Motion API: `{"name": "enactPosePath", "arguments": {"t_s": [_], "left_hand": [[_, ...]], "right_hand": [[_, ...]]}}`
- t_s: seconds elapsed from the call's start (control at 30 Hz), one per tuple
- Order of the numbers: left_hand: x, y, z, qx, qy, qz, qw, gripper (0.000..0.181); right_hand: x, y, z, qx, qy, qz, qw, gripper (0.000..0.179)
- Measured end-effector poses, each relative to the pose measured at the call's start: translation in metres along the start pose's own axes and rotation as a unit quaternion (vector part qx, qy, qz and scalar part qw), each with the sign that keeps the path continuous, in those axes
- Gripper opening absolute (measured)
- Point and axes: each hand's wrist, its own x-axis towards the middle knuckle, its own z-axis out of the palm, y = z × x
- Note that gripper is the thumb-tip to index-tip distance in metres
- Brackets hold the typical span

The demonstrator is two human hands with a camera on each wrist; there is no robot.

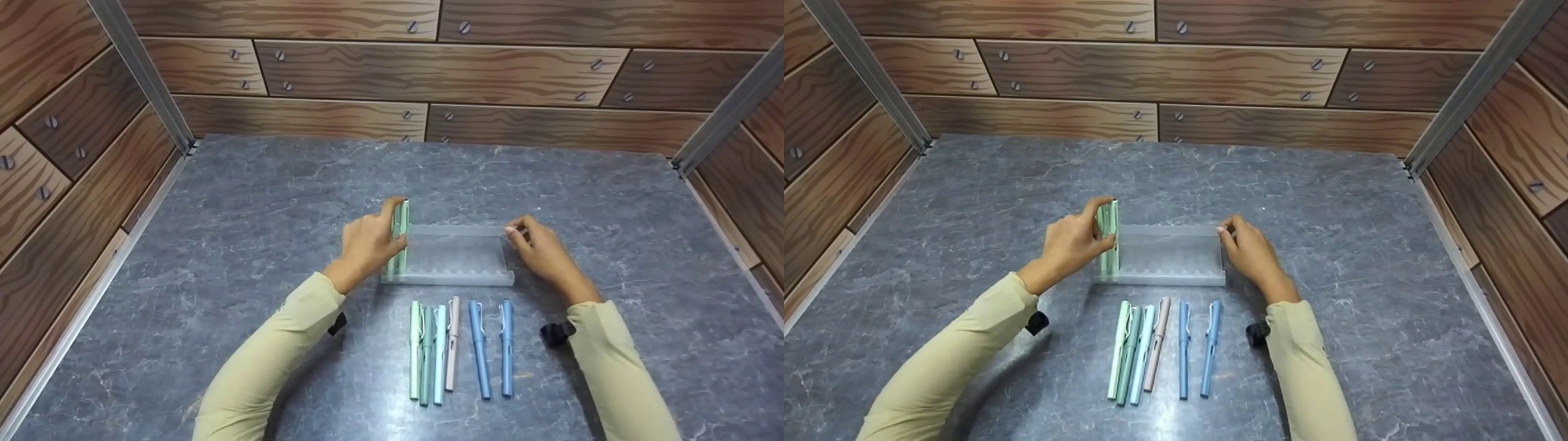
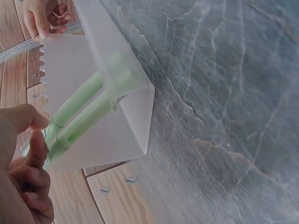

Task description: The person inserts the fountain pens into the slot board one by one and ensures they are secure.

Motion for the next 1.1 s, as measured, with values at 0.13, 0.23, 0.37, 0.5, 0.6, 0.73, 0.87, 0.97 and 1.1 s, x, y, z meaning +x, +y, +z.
{"name": "enactPosePath", "arguments": {"t_s": [0.13,0.23,0.37,0.5,0.6,0.73,0.87,0.97,1.1], "left_hand": [[-0.002,-0.002,-0.001,-0.008,-0.004,0.002,1.0000,0.059],[-0.003,-0.003,-0.003,-0.017,-0.004,0.000,0.9999,0.061],[-0.007,-0.003,-0.006,-0.025,0.002,0.003,0.9997,0.063],[-0.014,0.001,-0.008,-0.041,-0.013,0.007,0.9991,0.063],[-0.020,0.005,-0.009,-0.063,-0.040,0.006,0.9972,0.063],[-0.028,0.012,-0.010,-0.086,-0.069,0.008,0.9939,0.064],[-0.037,0.017,-0.008,-0.103,-0.091,0.018,0.9904,0.065],[-0.043,0.019,-0.006,-0.114,-0.104,0.028,0.9877,0.066],[-0.049,0.022,-0.005,-0.120,-0.130,0.036,0.9836,0.065]], "right_hand": [[0.001,0.000,0.001,0.002,-0.003,0.002,1.0000,0.021],[0.001,0.000,0.001,0.002,-0.004,0.003,1.0000,0.020],[0.001,0.000,0.001,0.002,-0.003,0.000,1.0000,0.021],[0.000,0.000,0.000,0.002,-0.004,0.002,1.0000,0.021],[0.000,0.002,0.000,0.001,-0.003,0.004,1.0000,0.021],[0.000,0.002,0.000,0.001,-0.003,0.002,1.0000,0.022],[0.000,0.001,0.000,0.004,-0.010,0.006,0.9999,0.022],[0.000,0.001,0.000,0.004,-0.011,0.009,0.9999,0.022],[0.001,0.001,0.001,-0.002,-0.006,0.007,1.0000,0.021]]}}
